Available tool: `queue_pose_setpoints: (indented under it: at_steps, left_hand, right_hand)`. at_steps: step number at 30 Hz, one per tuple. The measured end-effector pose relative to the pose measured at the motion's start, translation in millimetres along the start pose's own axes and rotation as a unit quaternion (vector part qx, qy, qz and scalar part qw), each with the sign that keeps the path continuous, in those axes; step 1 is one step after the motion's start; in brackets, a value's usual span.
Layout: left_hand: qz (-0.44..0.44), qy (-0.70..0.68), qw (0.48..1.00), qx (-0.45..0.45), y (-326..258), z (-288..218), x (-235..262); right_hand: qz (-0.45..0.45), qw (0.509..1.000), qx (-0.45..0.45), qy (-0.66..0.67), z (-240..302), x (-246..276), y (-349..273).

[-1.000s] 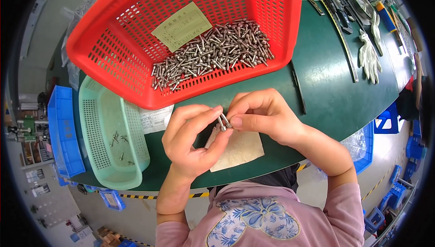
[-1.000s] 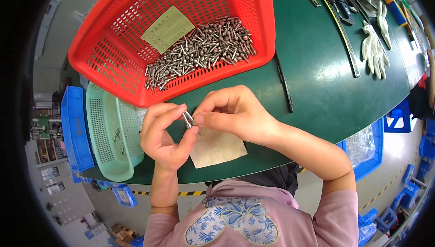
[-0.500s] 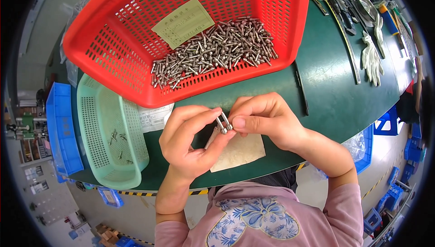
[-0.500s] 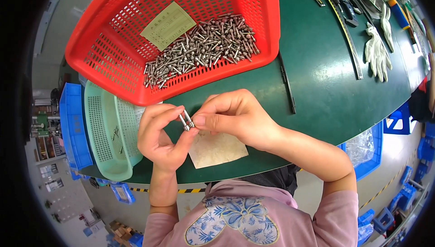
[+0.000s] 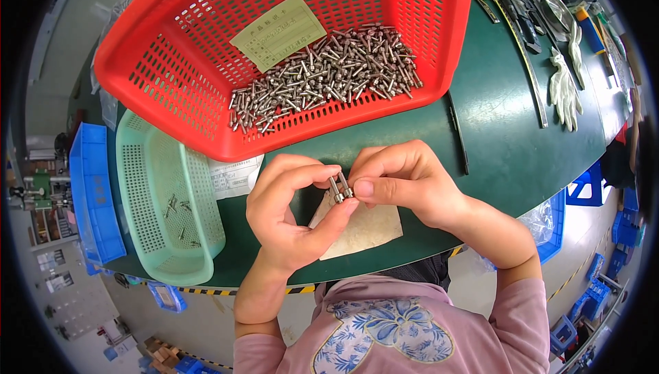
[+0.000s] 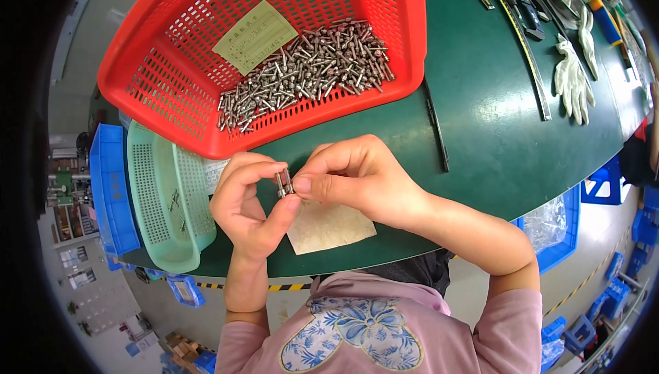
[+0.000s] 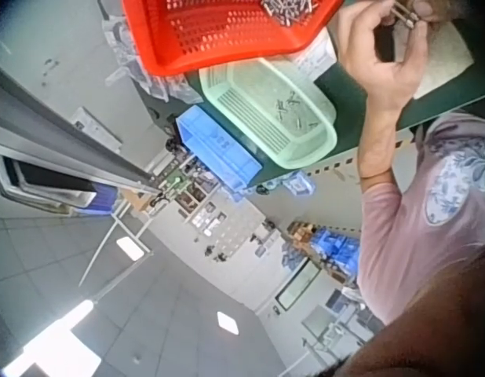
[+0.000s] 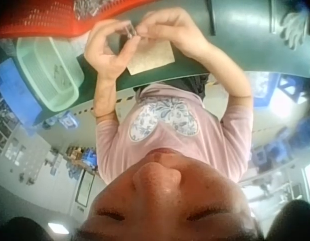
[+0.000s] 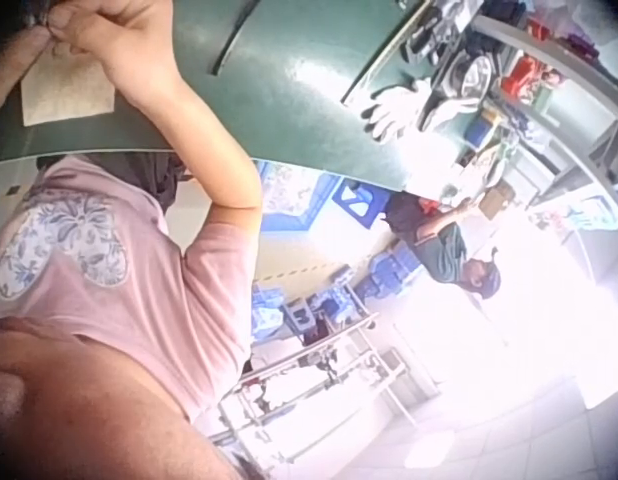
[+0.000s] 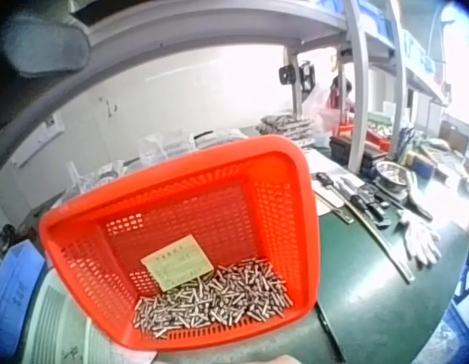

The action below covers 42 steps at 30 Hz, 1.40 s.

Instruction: Assembling and inspecting small metal hardware components at an industrial workbench.

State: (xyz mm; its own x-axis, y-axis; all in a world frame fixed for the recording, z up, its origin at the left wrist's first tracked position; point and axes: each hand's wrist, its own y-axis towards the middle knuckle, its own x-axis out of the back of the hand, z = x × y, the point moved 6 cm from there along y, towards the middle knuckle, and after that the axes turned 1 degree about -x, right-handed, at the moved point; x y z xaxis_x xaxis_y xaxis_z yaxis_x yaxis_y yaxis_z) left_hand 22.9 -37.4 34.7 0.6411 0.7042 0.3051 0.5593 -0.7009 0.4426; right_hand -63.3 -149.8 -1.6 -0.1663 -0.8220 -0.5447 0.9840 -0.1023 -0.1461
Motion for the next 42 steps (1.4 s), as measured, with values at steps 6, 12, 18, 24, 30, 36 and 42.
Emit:
queue_pose_setpoints:
  at_steps: [6, 12, 18, 24, 30, 36, 42]
  left_hand:
    - [0.0, -0.019, 1.0, 0.019, -0.6, 2.5, -1.1]
    - [0.002, -0.021, 0.999, 0.024, -0.8, 3.3, -1.2]
    - [0.001, 0.023, 0.999, -0.028, 3.0, -6.5, 2.6]
    - [-0.008, 0.113, 0.984, -0.136, 0.7, -22.5, 1.2]
    - [0.0, 0.136, 0.973, -0.189, -0.7, -26.5, -1.0]
    - [0.009, 0.125, 0.976, -0.177, 0.6, -24.0, -3.0]
    - [0.016, 0.118, 0.979, -0.164, -0.1, -21.7, -4.0]
  right_hand:
    - [-0.001, 1.0, -0.005, -0.003, -0.4, 0.5, -0.3]
    - [0.001, 1.0, -0.008, -0.006, -1.3, 1.0, 0.1]
    - [0.01, 1.0, -0.008, 0.001, -1.8, 1.6, 0.3]
    - [0.031, 0.998, 0.055, -0.003, 0.4, -3.3, 0.0]
    - [0.035, 0.994, 0.084, -0.068, 2.5, -7.4, -0.4]
    - [0.025, 0.988, 0.106, -0.11, 3.2, -4.6, -0.3]
    - [0.019, 0.986, 0.089, -0.138, 4.0, -3.0, -0.8]
